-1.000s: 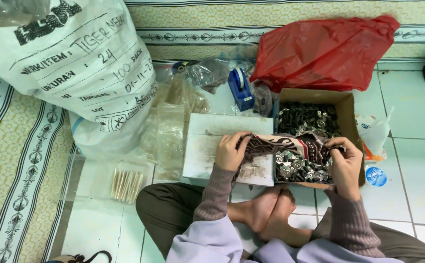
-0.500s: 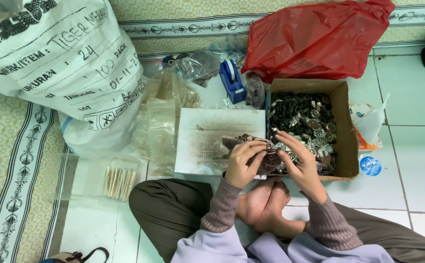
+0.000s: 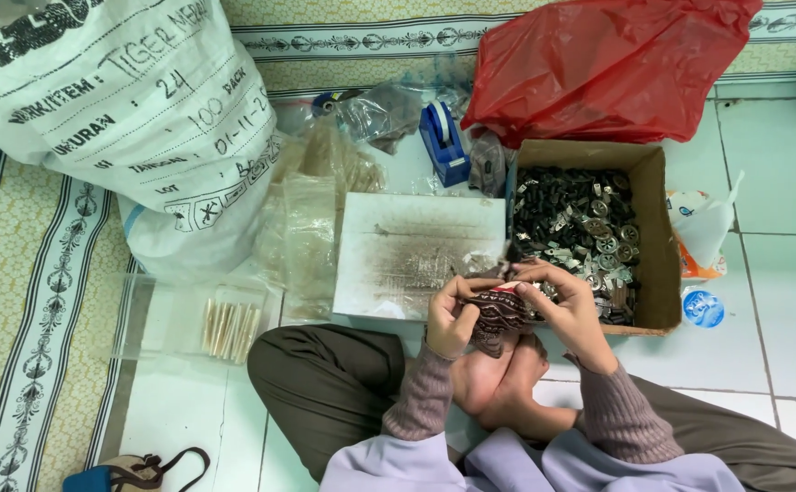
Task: Sorting and packaging small metal components into a cardboard box while sitting on the floor.
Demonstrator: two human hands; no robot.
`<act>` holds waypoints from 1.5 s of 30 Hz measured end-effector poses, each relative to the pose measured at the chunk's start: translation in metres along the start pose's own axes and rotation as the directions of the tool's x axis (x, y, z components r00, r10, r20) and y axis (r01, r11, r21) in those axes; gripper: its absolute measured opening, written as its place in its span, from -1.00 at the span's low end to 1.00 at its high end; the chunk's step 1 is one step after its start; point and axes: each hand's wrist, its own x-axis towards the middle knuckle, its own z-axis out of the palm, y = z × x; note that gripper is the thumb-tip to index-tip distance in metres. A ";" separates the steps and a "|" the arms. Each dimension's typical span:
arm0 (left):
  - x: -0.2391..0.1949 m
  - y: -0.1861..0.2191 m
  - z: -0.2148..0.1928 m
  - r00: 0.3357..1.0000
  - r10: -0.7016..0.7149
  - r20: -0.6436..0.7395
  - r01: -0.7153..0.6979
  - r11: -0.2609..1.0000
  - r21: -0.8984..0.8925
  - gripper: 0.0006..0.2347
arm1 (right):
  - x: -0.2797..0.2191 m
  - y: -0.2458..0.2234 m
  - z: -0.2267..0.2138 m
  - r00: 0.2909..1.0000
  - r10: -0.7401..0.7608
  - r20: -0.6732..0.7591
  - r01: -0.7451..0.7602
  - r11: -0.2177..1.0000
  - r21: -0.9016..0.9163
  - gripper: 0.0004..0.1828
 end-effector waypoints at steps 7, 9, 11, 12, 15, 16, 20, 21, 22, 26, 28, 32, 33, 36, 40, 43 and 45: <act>0.004 0.006 0.002 0.995 -0.007 -0.097 0.013 0.998 0.065 -0.90 | -0.009 -0.019 0.005 0.985 0.157 0.073 -0.165 0.980 0.108 -0.89; 0.005 0.006 0.003 0.992 -0.026 -0.125 0.033 0.998 0.048 -0.89 | -0.012 -0.009 0.004 0.980 0.180 0.083 -0.191 0.971 0.143 -0.86; 0.004 0.002 0.000 0.991 -0.029 -0.131 0.036 0.998 0.056 -0.89 | -0.012 -0.017 0.004 0.981 0.178 0.074 -0.187 0.971 0.149 -0.87; 0.004 0.000 -0.001 0.990 -0.030 -0.137 0.039 0.997 0.063 -0.89 | -0.012 -0.021 0.004 0.982 0.174 0.066 -0.183 0.971 0.153 -0.87; 0.004 0.001 -0.003 0.987 -0.067 -0.147 0.069 0.998 0.012 -0.89 | -0.011 -0.016 0.004 0.981 0.180 0.069 -0.190 0.964 0.185 -0.85; 0.003 -0.001 -0.005 0.987 -0.068 -0.149 0.070 0.997 0.012 -0.89 | -0.010 -0.020 0.005 0.981 0.181 0.071 -0.192 0.964 0.185 -0.85; 0.003 -0.002 -0.011 0.989 -0.065 -0.130 0.066 0.998 0.007 -0.89 | -0.009 -0.027 0.008 0.976 0.201 0.086 -0.216 0.945 0.247 -0.79; 0.002 -0.001 -0.012 0.990 -0.070 -0.119 0.071 0.997 0.006 -0.89 | -0.010 -0.026 0.009 0.974 0.206 0.090 -0.222 0.940 0.260 -0.79; 0.002 -0.001 -0.013 0.990 -0.071 -0.118 0.072 0.997 0.006 -0.89 | -0.010 -0.026 0.009 0.974 0.207 0.089 -0.223 0.939 0.260 -0.79; 0.002 0.003 -0.014 0.999 -0.013 -0.037 0.012 1.000 -0.024 -0.96 | -0.007 -0.027 0.008 0.979 0.188 0.076 -0.201 0.946 0.254 -0.79; 0.004 0.013 -0.010 0.999 0.037 0.009 -0.036 0.998 -0.053 -0.83 | -0.006 -0.026 0.008 0.983 0.170 0.063 -0.180 0.953 0.244 -0.80; 0.001 0.023 -0.002 0.996 -0.046 0.078 0.024 0.964 0.263 -0.67 | -0.007 -0.022 0.011 0.987 0.131 0.096 -0.148 0.969 0.200 -0.89; 0.000 0.021 0.000 0.995 -0.085 0.051 0.060 0.925 0.374 -0.72 | -0.007 -0.021 0.012 0.987 0.114 0.116 -0.132 0.979 0.158 -0.92; -0.002 0.013 -0.003 0.996 -0.083 0.019 0.069 0.913 0.403 -0.89 | -0.004 -0.025 0.004 0.989 0.048 0.139 -0.030 0.991 -0.128 -0.95; -0.001 0.021 -0.001 0.998 -0.057 0.005 0.048 0.891 0.452 -0.92 | -0.016 0.001 0.006 0.992 0.071 0.108 -0.046 0.975 -0.216 -0.90; -0.002 0.024 0.004 1.000 0.013 -0.027 0.003 0.860 0.511 -0.94 | -0.015 0.000 0.009 0.992 0.096 0.078 -0.076 0.971 -0.228 -0.81; -0.003 0.024 0.006 0.997 0.051 -0.052 -0.015 0.843 0.538 -0.95 | -0.014 -0.001 0.010 0.994 0.098 0.057 -0.082 0.968 -0.238 -0.77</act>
